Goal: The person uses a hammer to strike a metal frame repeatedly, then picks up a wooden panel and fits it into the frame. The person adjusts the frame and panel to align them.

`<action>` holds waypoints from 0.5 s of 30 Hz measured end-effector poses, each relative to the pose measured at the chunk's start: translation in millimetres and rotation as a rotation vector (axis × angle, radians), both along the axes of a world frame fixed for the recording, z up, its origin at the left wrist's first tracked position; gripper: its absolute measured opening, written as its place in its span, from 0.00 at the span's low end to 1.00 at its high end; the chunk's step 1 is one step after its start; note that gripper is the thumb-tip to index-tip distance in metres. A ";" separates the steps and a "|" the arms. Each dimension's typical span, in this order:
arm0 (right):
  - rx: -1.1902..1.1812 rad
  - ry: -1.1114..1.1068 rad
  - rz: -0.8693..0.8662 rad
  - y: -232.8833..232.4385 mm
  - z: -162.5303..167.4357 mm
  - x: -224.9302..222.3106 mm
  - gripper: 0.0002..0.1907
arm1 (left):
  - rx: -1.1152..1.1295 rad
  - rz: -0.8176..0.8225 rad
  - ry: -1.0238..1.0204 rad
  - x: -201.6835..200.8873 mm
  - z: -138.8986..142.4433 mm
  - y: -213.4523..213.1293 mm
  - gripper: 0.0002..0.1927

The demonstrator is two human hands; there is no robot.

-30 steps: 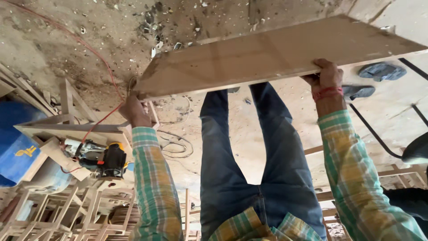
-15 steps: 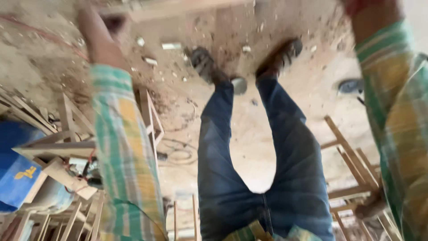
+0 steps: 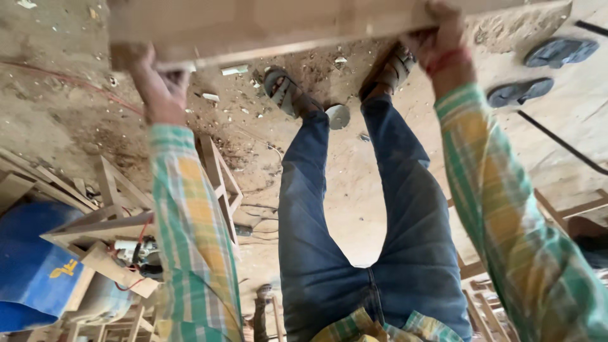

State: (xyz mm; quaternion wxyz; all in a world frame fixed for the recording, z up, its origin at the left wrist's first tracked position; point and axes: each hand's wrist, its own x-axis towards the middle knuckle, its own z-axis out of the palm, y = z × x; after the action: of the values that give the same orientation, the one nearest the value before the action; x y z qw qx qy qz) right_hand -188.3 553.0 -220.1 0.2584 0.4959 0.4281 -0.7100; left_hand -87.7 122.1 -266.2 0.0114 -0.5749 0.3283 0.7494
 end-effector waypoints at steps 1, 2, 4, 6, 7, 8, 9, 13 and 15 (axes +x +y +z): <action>-0.033 -0.017 -0.037 3.8 -1.6 20.5 0.24 | 0.020 0.019 -0.067 15.0 -1.6 3.0 0.30; -0.061 -0.038 -0.071 6.8 -3.1 41.4 0.24 | 0.044 0.042 -0.144 34.8 -2.6 9.2 0.29; -0.146 -0.070 -0.171 10.6 -2.5 87.0 0.24 | -0.034 -0.029 -0.165 79.2 -2.8 16.0 0.28; -0.130 -0.094 -0.213 13.4 2.0 130.9 0.24 | 0.044 -0.004 -0.167 122.5 -2.8 18.6 0.26; -0.069 -0.115 -0.194 14.7 5.2 153.7 0.24 | 0.078 0.015 -0.171 146.0 -1.5 19.8 0.25; -0.062 -0.207 -0.218 17.2 9.5 175.4 0.23 | 0.069 0.004 -0.226 168.9 0.4 20.4 0.25; -0.057 -0.303 -0.241 20.0 13.6 197.8 0.23 | 0.058 -0.007 -0.285 192.2 3.1 21.1 0.24; 0.000 -0.505 -0.207 43.0 35.6 279.9 0.19 | 0.059 0.092 -0.431 271.0 18.6 33.8 0.23; -0.008 -0.527 -0.179 58.8 47.4 312.6 0.18 | 0.029 -0.018 -0.509 302.8 30.8 47.0 0.23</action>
State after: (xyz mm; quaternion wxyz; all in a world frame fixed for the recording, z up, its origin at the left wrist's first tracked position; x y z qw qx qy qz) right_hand 124.3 611.8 -172.7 0.2990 0.6985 0.2975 -0.5781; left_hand 215.2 169.2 -235.4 0.1087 -0.7420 0.3090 0.5850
